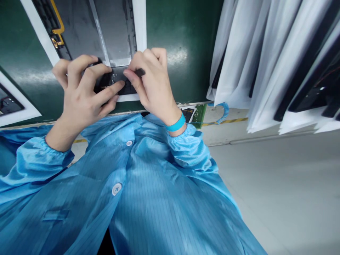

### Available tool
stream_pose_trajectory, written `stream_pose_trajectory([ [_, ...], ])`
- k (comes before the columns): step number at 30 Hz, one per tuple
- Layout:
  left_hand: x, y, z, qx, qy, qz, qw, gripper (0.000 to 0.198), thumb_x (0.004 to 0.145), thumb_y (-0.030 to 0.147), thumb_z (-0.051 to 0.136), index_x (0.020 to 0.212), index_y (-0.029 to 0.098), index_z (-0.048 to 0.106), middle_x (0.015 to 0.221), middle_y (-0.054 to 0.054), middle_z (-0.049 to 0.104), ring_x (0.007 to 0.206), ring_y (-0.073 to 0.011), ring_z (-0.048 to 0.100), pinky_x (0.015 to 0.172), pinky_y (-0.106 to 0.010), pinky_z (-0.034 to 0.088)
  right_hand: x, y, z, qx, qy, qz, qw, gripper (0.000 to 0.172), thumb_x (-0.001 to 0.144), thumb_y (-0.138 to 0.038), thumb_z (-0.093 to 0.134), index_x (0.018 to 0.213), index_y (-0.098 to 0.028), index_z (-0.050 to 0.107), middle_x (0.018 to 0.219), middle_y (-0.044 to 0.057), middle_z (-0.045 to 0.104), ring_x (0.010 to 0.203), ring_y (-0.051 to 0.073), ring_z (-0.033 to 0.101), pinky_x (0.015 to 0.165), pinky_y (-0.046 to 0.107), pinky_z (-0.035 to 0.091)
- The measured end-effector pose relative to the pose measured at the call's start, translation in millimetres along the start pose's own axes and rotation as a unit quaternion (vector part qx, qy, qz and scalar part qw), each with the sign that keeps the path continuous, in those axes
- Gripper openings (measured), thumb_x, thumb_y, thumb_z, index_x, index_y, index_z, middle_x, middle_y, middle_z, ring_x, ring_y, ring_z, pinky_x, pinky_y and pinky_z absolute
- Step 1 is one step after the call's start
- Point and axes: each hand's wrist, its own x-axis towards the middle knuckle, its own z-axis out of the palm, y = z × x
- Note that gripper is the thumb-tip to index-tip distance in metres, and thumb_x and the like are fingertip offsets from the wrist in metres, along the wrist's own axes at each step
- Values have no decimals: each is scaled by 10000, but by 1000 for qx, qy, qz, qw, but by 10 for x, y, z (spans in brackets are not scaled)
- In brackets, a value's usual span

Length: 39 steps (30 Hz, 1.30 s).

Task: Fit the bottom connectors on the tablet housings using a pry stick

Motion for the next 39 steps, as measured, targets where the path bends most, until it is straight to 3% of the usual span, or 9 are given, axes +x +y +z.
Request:
stream_pose_trajectory([
  [3, 2, -8, 5, 7, 5, 7, 1000, 424, 1158, 453, 470, 1503, 335, 686, 1628, -127, 580, 1643, -465, 362, 1246, -899, 172, 19, 31, 4, -3, -19, -24, 1000, 447, 1138, -671, 357, 912, -340, 555, 905, 52, 684, 904, 313, 620, 995, 571, 505],
  [7, -3, -35, 39, 7, 9, 5, 1000, 416, 1151, 453, 487, 1504, 356, 684, 1644, -113, 566, 1649, -466, 356, 1255, -889, 175, 11, -8, -1, 7, 16, -14, 1000, 349, 1195, -477, 362, 947, -315, 546, 914, 49, 698, 946, 263, 639, 943, 475, 544],
  [12, -14, -54, 68, 19, 9, 19, 1000, 443, 1167, 446, 462, 1546, 332, 660, 1643, -119, 563, 1654, -456, 344, 1268, -869, 168, -9, -40, -2, 1, 17, -25, 1000, 323, 1212, -421, 361, 972, -300, 541, 926, 50, 688, 973, 252, 631, 952, 446, 550],
  [20, -13, -38, 35, 12, 6, 11, 1000, 448, 1165, 468, 474, 1541, 323, 671, 1641, -113, 581, 1657, -443, 332, 1276, -868, 172, -8, -62, 0, -11, 13, -3, 1000, 357, 1206, -478, 326, 959, -316, 527, 932, 53, 696, 999, 264, 653, 960, 469, 562],
  [27, -2, 7, 6, -3, 1, 2, 1000, 451, 1143, 467, 495, 1535, 346, 681, 1628, -111, 600, 1663, -456, 329, 1271, -888, 177, -8, -40, 29, 62, 34, -9, 997, 280, 1180, -459, 414, 961, -324, 526, 917, 47, 657, 986, 294, 625, 958, 476, 514],
  [33, 17, 47, -40, 1, -15, -17, 1000, 436, 1150, 472, 457, 1505, 383, 693, 1653, -94, 575, 1660, -448, 337, 1273, -880, 148, 4, -50, 20, 7, -1, 12, 1000, 357, 1184, -517, 332, 936, -305, 477, 943, 73, 684, 992, 287, 623, 1007, 489, 505],
  [39, 2, 47, -30, -7, -11, -20, 1000, 454, 1142, 472, 446, 1508, 347, 683, 1646, -122, 574, 1659, -467, 327, 1259, -897, 136, 2, -47, 45, 5, 15, 1, 1000, 372, 1182, -530, 330, 921, -320, 492, 918, 64, 689, 961, 283, 638, 977, 514, 539],
])
